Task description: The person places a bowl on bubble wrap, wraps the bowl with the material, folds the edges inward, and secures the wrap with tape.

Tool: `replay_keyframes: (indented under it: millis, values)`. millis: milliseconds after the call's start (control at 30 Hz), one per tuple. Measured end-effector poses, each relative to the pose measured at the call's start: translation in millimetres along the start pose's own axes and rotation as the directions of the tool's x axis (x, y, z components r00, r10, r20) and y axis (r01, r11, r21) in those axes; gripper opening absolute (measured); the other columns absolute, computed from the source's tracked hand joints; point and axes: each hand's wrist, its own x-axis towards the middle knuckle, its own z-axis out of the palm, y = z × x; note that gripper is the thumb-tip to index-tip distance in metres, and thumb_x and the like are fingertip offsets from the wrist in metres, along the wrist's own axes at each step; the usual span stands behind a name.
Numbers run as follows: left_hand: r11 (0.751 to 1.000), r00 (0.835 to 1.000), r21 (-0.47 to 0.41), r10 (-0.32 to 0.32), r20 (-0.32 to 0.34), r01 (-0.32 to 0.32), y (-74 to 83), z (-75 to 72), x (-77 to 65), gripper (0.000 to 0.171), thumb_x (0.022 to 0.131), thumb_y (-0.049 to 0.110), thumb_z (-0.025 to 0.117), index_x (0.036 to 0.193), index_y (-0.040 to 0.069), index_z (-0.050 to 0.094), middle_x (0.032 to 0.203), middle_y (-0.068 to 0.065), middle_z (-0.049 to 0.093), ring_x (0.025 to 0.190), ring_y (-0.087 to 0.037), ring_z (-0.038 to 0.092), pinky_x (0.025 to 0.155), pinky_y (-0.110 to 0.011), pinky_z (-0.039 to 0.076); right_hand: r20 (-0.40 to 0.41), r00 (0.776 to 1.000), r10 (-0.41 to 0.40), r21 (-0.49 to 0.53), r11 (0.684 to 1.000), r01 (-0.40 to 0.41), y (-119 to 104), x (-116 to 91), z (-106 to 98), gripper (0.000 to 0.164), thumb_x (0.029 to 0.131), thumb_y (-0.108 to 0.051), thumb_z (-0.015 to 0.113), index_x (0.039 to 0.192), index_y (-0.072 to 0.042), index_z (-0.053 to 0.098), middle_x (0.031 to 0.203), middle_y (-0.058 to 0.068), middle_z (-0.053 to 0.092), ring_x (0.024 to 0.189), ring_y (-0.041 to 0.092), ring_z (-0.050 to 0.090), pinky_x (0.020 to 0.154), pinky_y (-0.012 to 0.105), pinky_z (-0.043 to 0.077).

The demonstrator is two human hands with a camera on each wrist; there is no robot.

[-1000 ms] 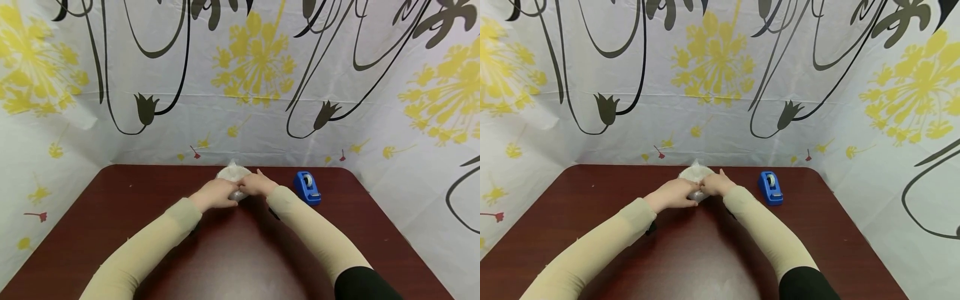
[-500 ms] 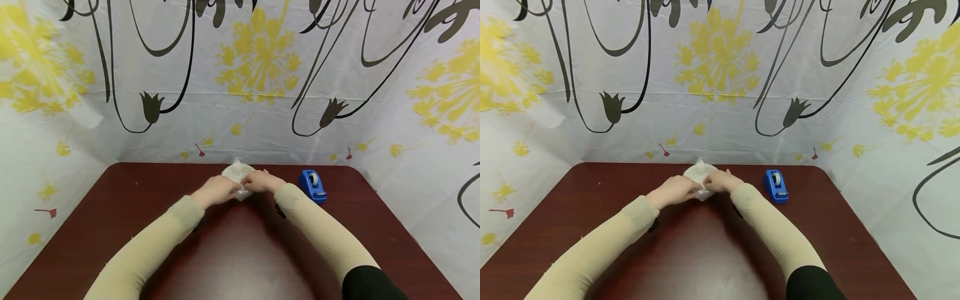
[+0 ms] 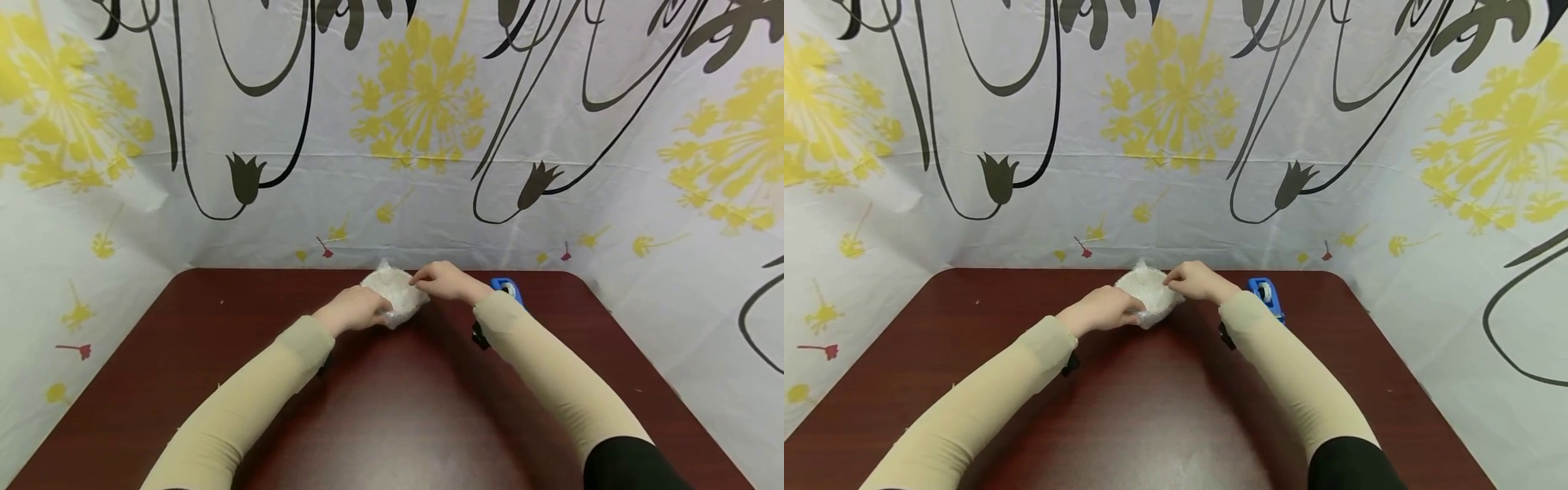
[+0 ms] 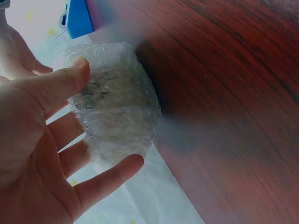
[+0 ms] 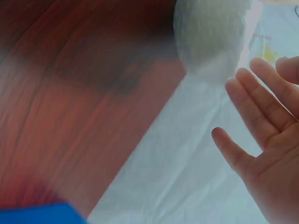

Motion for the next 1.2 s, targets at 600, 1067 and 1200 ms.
replay_keyframes:
  millis: [600,1067,1200]
  values:
    - [1.000,1.000,-0.026,0.007,-0.011,-0.008,-5.5,4.7,-0.7,0.016,0.092,0.030,0.068,0.105,0.022,0.073,0.100,0.007,0.070,0.094,-0.016,0.064,0.084,-0.035,0.050,-0.191,0.944,0.268,-0.029,0.960,-0.278,102,-88,-45,0.034,0.099,-0.018,0.052,0.117,0.005,0.067,0.116,0.024,0.064,0.101,0.035,0.061,0.082,0.049,0.050]
    - [0.999,1.000,-0.035,0.002,0.001,-0.002,-0.6,2.7,1.5,0.007,0.092,0.030,0.067,0.095,0.024,0.071,0.089,0.010,0.066,0.082,-0.013,0.060,0.078,-0.033,0.048,-0.211,0.865,0.455,0.038,0.888,-0.458,120,-128,-28,0.040,0.094,-0.029,0.055,0.059,-0.009,0.051,0.051,-0.003,0.036,0.048,0.012,0.036,0.050,0.029,0.032]
    - [1.000,1.000,-0.030,-0.005,0.005,0.005,0.2,1.4,1.2,0.006,0.092,0.031,0.067,0.093,0.025,0.070,0.084,0.010,0.064,0.078,-0.013,0.058,0.076,-0.033,0.047,-0.131,0.868,0.479,0.073,0.878,-0.474,120,-133,-24,0.044,0.093,-0.033,0.057,0.055,-0.010,0.052,0.049,0.000,0.047,0.045,0.013,0.047,0.045,0.028,0.039]
